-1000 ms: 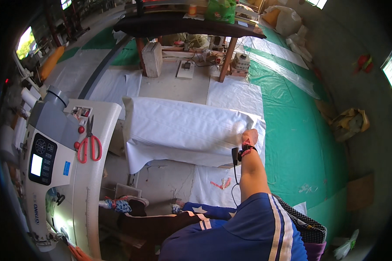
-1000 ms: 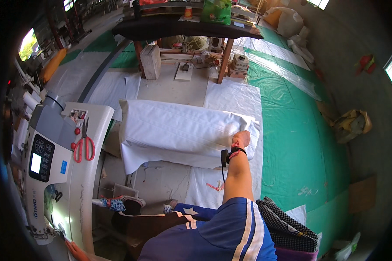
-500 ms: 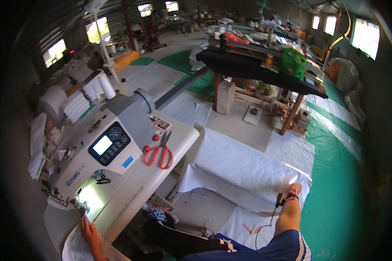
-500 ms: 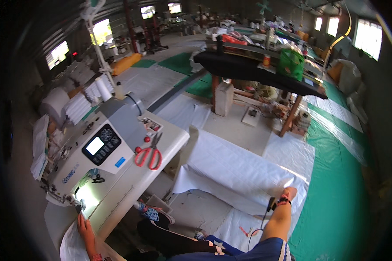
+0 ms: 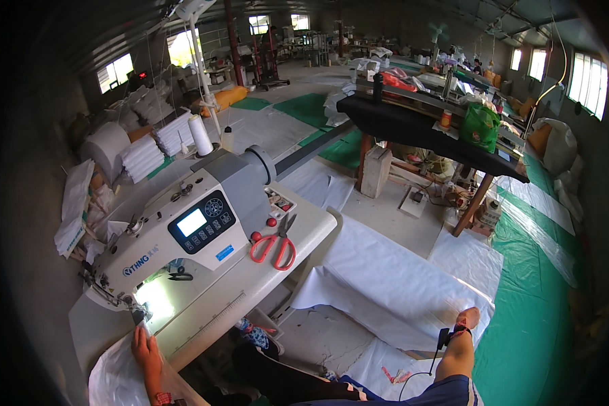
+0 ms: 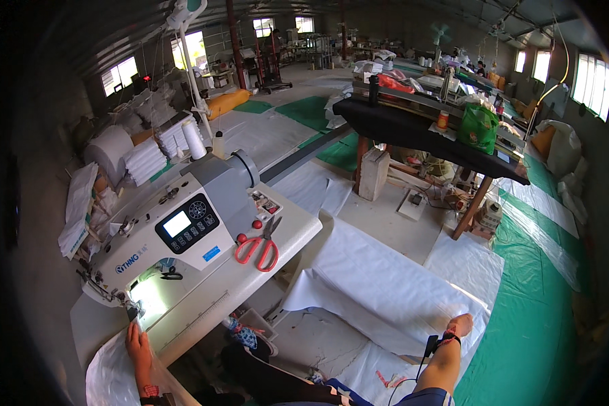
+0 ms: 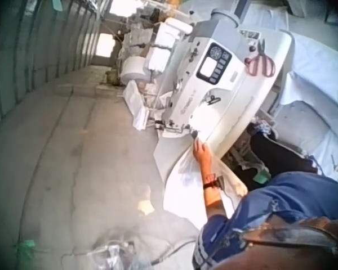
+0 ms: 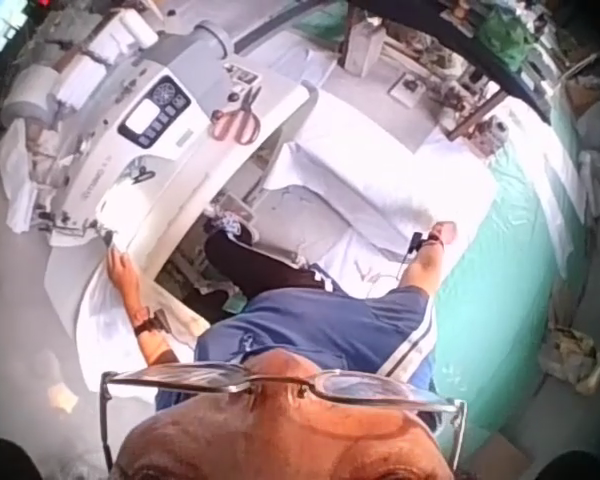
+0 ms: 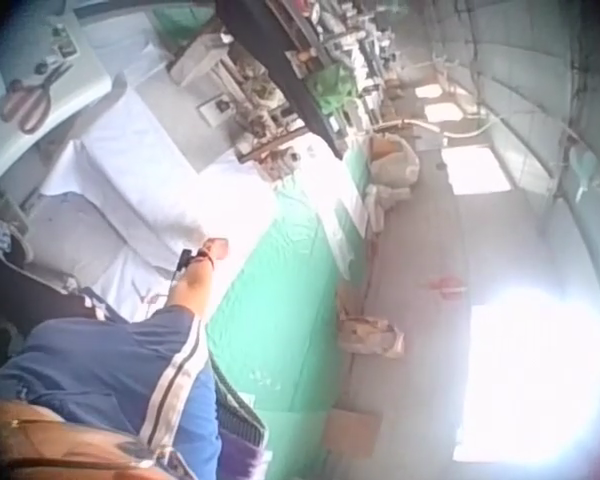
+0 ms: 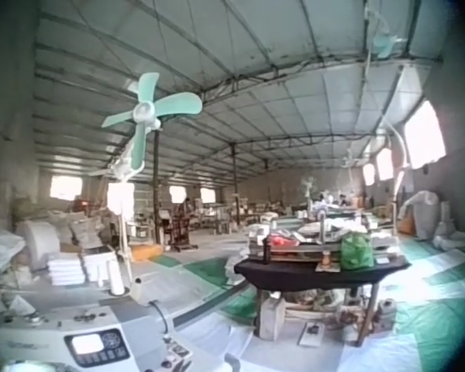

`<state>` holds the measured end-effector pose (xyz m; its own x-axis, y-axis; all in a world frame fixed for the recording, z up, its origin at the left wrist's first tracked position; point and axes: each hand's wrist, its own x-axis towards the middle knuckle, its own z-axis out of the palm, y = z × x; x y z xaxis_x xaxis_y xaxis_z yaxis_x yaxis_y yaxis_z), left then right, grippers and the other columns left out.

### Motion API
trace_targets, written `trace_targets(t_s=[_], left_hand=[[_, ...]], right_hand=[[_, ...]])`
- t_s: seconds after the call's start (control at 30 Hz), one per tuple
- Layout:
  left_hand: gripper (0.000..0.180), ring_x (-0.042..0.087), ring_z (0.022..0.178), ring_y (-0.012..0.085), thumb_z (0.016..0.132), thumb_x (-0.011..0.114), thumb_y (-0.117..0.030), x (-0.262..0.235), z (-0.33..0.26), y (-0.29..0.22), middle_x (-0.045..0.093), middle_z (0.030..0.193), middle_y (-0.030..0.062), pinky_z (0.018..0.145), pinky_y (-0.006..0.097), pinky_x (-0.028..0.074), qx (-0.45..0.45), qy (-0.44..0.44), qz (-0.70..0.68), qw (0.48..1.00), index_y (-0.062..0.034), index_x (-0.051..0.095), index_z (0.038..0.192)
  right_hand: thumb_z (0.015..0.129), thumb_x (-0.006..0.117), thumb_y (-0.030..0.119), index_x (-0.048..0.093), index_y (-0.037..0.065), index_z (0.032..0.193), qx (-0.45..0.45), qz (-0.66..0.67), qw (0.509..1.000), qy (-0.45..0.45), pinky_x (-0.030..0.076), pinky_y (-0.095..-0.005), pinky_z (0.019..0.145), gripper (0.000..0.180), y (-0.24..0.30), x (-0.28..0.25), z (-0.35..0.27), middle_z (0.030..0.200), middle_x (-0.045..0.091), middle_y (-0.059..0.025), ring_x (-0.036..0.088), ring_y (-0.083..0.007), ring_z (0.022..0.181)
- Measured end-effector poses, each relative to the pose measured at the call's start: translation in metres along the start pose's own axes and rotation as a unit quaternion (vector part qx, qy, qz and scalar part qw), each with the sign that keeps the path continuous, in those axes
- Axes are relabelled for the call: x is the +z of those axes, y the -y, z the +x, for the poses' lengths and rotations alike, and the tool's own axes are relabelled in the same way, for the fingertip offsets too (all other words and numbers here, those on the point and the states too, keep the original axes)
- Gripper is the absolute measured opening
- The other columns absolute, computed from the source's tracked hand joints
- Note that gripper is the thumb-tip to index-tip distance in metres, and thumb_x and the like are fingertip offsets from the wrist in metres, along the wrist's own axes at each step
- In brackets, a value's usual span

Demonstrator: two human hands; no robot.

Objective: The person picks up a white plastic sheet, folds the edge, and feeds it through a sewing machine. They guide the material under the needle, periodically stopping to realign the fold and smooth the plastic.

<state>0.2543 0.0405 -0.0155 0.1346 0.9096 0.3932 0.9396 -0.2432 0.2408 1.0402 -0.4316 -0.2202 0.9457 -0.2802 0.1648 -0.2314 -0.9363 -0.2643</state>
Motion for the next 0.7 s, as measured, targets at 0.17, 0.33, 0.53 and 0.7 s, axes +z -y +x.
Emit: trace_targets(t_s=[0.17, 0.33, 0.53, 0.7], left_hand=[[0.041, 0.043, 0.119, 0.0349, 0.086, 0.052, -0.019, 0.032, 0.01, -0.012, 0.045, 0.133, 0.0162, 0.102, 0.043, 0.031, -0.005, 0.009, -0.027, 1.0, 0.0027, 0.051, 0.121], [0.041, 0.043, 0.119, 0.0357, 0.086, 0.052, -0.017, 0.017, 0.009, 0.0, 0.045, 0.132, 0.018, 0.101, 0.043, 0.032, -0.016, 0.004, -0.012, 1.0, 0.0035, 0.051, 0.121], [0.04, 0.043, 0.12, 0.0373, 0.086, 0.049, -0.013, 0.014, 0.005, 0.016, 0.044, 0.132, 0.0206, 0.101, 0.043, 0.033, 0.005, -0.001, -0.009, 1.0, 0.0072, 0.049, 0.121], [0.039, 0.043, 0.12, 0.0371, 0.086, 0.049, -0.012, 0.016, 0.006, 0.008, 0.045, 0.132, 0.0213, 0.102, 0.042, 0.033, 0.001, 0.001, -0.03, 1.0, 0.0074, 0.049, 0.121]], right_hand=[[0.075, 0.059, 0.012, 0.064, 0.001, 0.074, -0.063, -0.018, 0.997, 0.046, 0.05, -0.0402, 0.059, 0.012, -0.083, 0.073, 0.085, 0.075, 0.066, -0.0177, 0.065, -0.0315, 0.073], [0.064, 0.059, 0.006, 0.054, -0.011, 0.064, 0.195, 0.402, 0.893, 0.055, 0.043, -0.0429, 0.049, 0.017, -0.043, 0.066, 0.045, 0.06, 0.058, -0.0172, 0.057, -0.0284, 0.052], [0.076, 0.06, 0.016, 0.056, 0.006, 0.068, -0.016, 0.546, 0.737, 0.398, 0.033, -0.0269, 0.038, 0.014, 0.058, -0.089, -0.016, 0.057, 0.049, -0.0008, 0.042, -0.0108, 0.042], [0.079, 0.064, 0.015, 0.063, 0.006, 0.096, 0.025, 0.646, 0.699, 0.305, 0.045, -0.0251, 0.066, 0.019, 0.037, -0.093, 0.006, 0.08, 0.061, -0.0019, 0.055, -0.0103, 0.076]])
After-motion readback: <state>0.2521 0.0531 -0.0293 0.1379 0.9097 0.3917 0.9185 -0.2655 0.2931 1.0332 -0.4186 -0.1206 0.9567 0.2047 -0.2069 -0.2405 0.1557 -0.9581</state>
